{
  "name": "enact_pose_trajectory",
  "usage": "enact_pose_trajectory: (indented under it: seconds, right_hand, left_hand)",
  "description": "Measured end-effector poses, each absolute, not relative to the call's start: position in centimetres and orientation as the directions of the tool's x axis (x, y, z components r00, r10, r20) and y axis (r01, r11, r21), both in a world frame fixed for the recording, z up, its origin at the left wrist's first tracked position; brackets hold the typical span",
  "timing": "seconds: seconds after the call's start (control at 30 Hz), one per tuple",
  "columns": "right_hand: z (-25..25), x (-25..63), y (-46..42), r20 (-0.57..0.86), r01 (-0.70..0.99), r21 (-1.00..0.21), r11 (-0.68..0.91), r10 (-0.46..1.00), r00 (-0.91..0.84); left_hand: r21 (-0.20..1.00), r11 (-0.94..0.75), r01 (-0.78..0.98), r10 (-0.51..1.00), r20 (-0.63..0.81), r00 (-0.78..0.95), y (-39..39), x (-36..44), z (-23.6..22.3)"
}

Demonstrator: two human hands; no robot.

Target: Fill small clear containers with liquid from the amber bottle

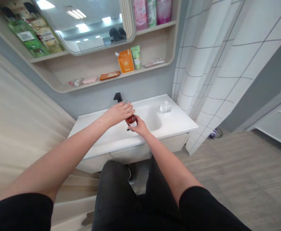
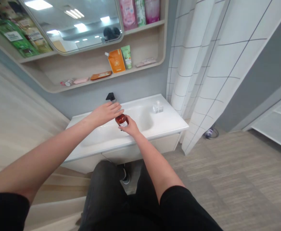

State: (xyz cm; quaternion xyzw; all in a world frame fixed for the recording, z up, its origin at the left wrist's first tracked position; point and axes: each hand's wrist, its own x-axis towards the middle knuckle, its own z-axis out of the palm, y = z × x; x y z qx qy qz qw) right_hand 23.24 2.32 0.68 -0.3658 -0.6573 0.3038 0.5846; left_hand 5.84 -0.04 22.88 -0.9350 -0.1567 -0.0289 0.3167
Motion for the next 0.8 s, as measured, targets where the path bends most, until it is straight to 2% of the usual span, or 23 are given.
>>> enact_pose_trajectory:
  seconds: [0.6, 0.8]
  right_hand:
    - [1.10, 23.30, 1.89, 0.526, 0.152, -0.836, 0.528, 0.849, -0.055]
    - [1.01, 23.38, 1.98, 0.532, 0.141, -0.833, 0.535, 0.844, -0.064]
  left_hand:
    - [-0.625, -0.724, 0.291, 0.284, 0.114, 0.952, -0.41, 5.93, 22.91]
    - [-0.573, -0.757, 0.314, 0.279, 0.151, 0.948, -0.25, 5.93, 22.84]
